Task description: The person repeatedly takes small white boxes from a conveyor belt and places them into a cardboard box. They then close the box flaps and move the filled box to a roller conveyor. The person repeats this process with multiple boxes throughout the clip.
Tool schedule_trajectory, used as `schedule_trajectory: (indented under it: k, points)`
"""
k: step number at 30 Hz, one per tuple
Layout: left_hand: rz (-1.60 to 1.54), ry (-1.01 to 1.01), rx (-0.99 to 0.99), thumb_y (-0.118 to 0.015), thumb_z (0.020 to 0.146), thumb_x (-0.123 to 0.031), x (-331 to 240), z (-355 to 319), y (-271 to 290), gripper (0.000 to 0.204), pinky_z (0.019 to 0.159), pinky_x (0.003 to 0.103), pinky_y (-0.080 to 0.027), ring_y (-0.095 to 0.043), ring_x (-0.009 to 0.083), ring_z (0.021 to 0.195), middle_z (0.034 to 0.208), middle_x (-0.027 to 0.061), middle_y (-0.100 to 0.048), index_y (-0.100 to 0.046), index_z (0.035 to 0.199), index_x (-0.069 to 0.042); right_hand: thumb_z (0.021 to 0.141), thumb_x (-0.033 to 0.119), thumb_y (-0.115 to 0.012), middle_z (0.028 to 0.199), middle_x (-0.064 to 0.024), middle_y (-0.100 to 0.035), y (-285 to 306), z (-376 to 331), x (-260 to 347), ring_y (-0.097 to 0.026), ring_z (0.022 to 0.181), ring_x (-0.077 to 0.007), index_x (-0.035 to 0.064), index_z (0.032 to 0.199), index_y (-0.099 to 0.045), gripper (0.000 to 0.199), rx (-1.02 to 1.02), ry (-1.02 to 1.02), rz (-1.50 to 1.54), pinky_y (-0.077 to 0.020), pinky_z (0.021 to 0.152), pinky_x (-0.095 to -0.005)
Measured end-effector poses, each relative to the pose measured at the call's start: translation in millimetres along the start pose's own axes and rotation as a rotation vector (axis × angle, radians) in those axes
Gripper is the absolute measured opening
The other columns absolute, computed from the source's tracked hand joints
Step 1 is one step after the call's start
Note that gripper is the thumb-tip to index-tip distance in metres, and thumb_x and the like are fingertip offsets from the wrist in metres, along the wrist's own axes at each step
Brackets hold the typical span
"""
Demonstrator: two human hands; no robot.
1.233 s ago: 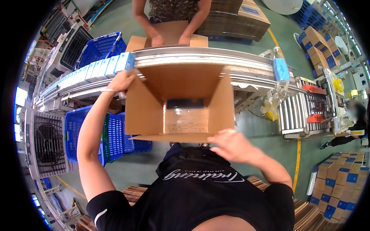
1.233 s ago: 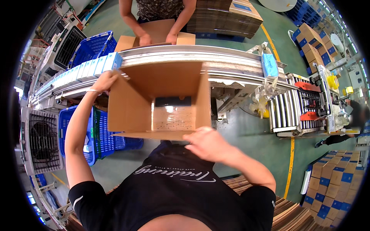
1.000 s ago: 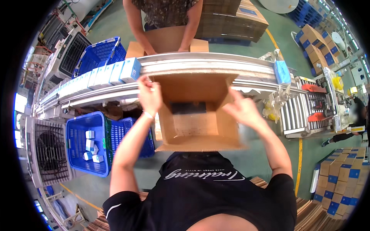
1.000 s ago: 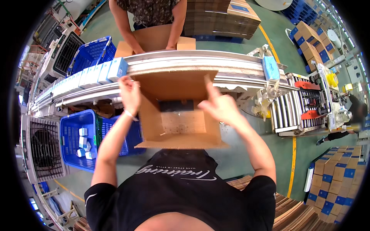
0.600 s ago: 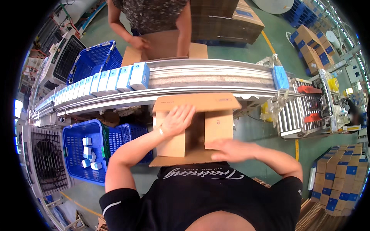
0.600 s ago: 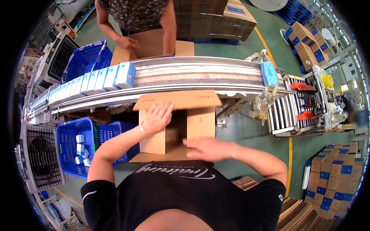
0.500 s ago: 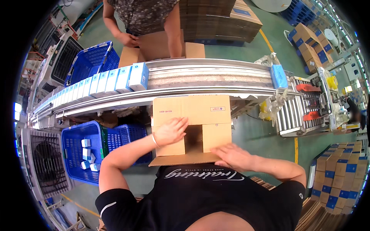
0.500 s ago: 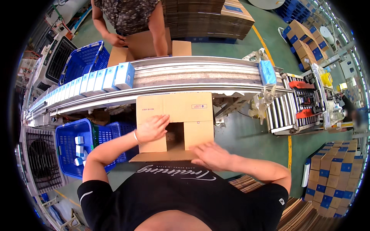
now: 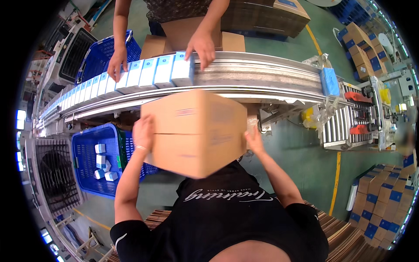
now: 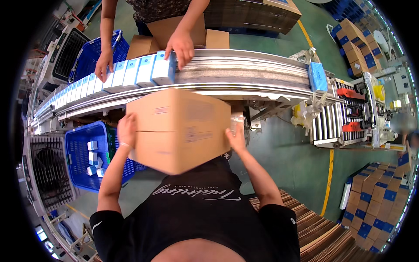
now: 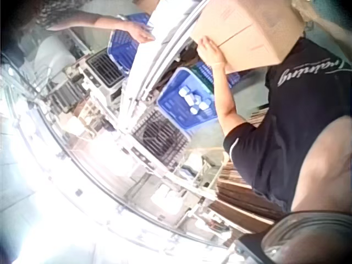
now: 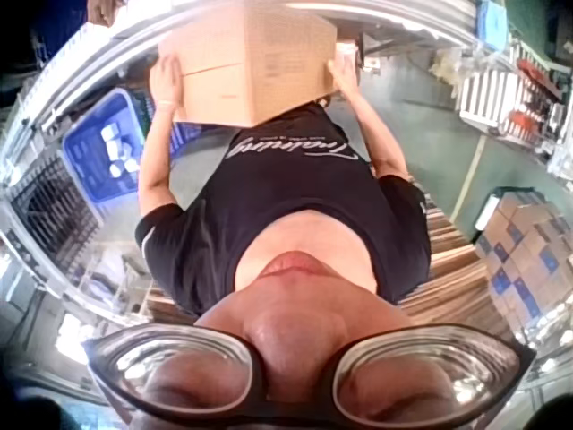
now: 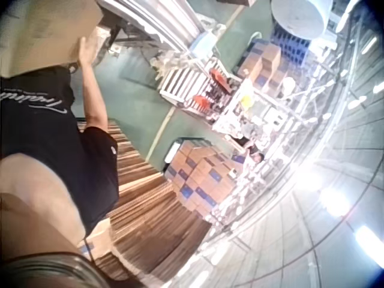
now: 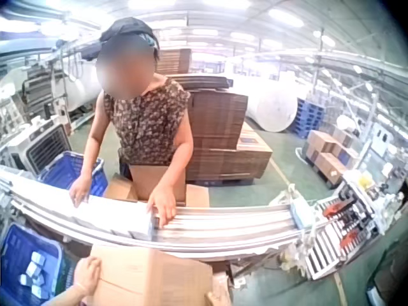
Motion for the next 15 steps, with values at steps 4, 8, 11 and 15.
schedule_trajectory:
  k: [4, 8, 11, 15]
  points:
    - [-1.533, 1.195, 0.194, -0.049, 0.093, -0.028, 205.0, -188.5, -94.3, 0.031, 0.08, 0.038, -0.05, -0.058, 0.0211, 0.099, 0.115, 0.0088, -0.058, -0.054, 0.114, -0.006, 0.084, 0.033, -0.063, 0.11, -0.0117, -0.06, -73.1, -62.1, 89.5, -0.057, 0.101, -0.0156, -0.0027, 0.123, -0.046, 0.056, 0.651, -0.169, 0.649, -0.0445, 0.089, -0.0298]
    - [-2.023, 1.264, 0.516, -0.044, 0.092, -0.043, 106.8, -128.7, -89.3, 0.049, 0.087, 0.039, -0.047, -0.056, 0.0233, 0.106, 0.124, 0.0103, -0.054, -0.048, 0.125, -0.008, 0.086, 0.026, -0.059, 0.106, -0.0143, -0.061, 6.8, -101.5, 262.9, -0.06, 0.094, -0.0217, -0.004, 0.13, -0.034, 0.059, 0.596, 0.201, 0.527, -0.0471, 0.084, -0.0338]
    - [-1.64, 1.183, 0.748, -0.034, 0.093, -0.051, 58.5, -117.3, -142.2, 0.058, 0.099, 0.04, -0.035, -0.042, 0.0263, 0.122, 0.134, 0.0108, -0.043, -0.038, 0.134, -0.01, 0.088, 0.021, -0.052, 0.102, -0.0221, -0.06, 5.8, -127.0, 335.1, -0.061, 0.093, -0.0337, -0.0046, 0.135, -0.021, 0.062, 0.604, 0.421, 0.206, -0.046, 0.084, -0.0388]
    - [-1.556, 0.93, 0.684, -0.032, 0.092, -0.056, -45.1, -38.2, -149.2, 0.062, 0.097, 0.039, -0.035, -0.044, 0.0254, 0.117, 0.128, 0.013, -0.047, -0.04, 0.132, -0.01, 0.086, 0.018, -0.045, 0.094, -0.034, -0.056, -95.7, -114.5, 324.0, -0.056, 0.083, -0.0463, -0.0066, 0.136, -0.014, 0.064, 0.69, 0.243, -0.195, -0.0451, 0.074, -0.0493]
Point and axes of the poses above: each hand's wrist, its own z-axis towards the middle knuckle, its own y-axis out of the back of the hand, x = y × z, the point moved 8 cm from there along z, towards the middle knuckle
